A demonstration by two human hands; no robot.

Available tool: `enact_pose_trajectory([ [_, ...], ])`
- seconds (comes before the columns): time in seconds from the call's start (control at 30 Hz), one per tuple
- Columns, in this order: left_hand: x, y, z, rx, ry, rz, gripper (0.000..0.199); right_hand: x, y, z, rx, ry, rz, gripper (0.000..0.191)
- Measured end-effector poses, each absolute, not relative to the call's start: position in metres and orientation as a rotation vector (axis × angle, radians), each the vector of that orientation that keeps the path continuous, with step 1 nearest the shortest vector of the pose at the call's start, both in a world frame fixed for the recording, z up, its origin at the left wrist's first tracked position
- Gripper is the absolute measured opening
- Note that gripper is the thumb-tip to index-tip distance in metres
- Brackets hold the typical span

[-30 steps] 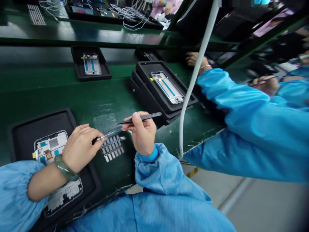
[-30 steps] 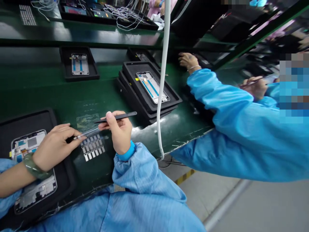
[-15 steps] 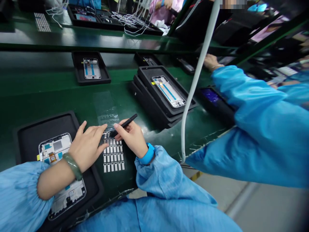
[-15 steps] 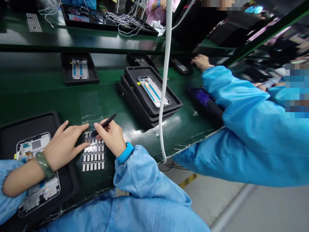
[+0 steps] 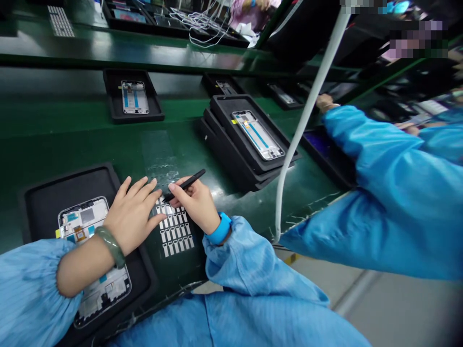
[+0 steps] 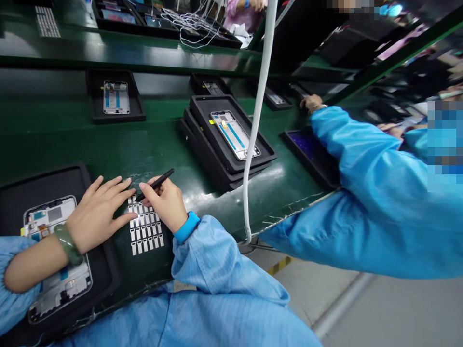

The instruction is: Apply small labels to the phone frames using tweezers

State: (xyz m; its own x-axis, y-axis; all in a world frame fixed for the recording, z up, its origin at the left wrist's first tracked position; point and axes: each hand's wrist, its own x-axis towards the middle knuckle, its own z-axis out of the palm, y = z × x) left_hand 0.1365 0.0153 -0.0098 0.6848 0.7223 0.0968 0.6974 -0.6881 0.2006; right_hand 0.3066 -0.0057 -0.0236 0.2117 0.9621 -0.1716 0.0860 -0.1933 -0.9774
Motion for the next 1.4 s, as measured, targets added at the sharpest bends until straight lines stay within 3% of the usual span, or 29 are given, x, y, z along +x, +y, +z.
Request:
enact_pose_trajectory([
  [0.67, 0.138, 0.015, -0.010, 2.668, 1.205, 0.276, 0.048, 0.305, -0.001, -0.024, -1.508, -0.988, 1.192, 0.029],
  [0.97, 0.130, 0.016, -0.006, 2.512, 1.138, 0.466, 0.050, 0.305, 0.004, 0.000, -1.106, -0.642, 1.428, 0.026],
  [1.13, 0.108, 0.011, 0.022, 2.011, 1.161, 0.847, 0.022, 0.275, 0.009, 0.019, -0.923, -0.725, 1.484, 0.027],
  [1.4, 0.041, 0.001, 0.040, 1.932, 1.172, 0.500, 0.032, 0.237, 0.027, 0.049, -0.825, -1.281, 1.719, 0.026],
])
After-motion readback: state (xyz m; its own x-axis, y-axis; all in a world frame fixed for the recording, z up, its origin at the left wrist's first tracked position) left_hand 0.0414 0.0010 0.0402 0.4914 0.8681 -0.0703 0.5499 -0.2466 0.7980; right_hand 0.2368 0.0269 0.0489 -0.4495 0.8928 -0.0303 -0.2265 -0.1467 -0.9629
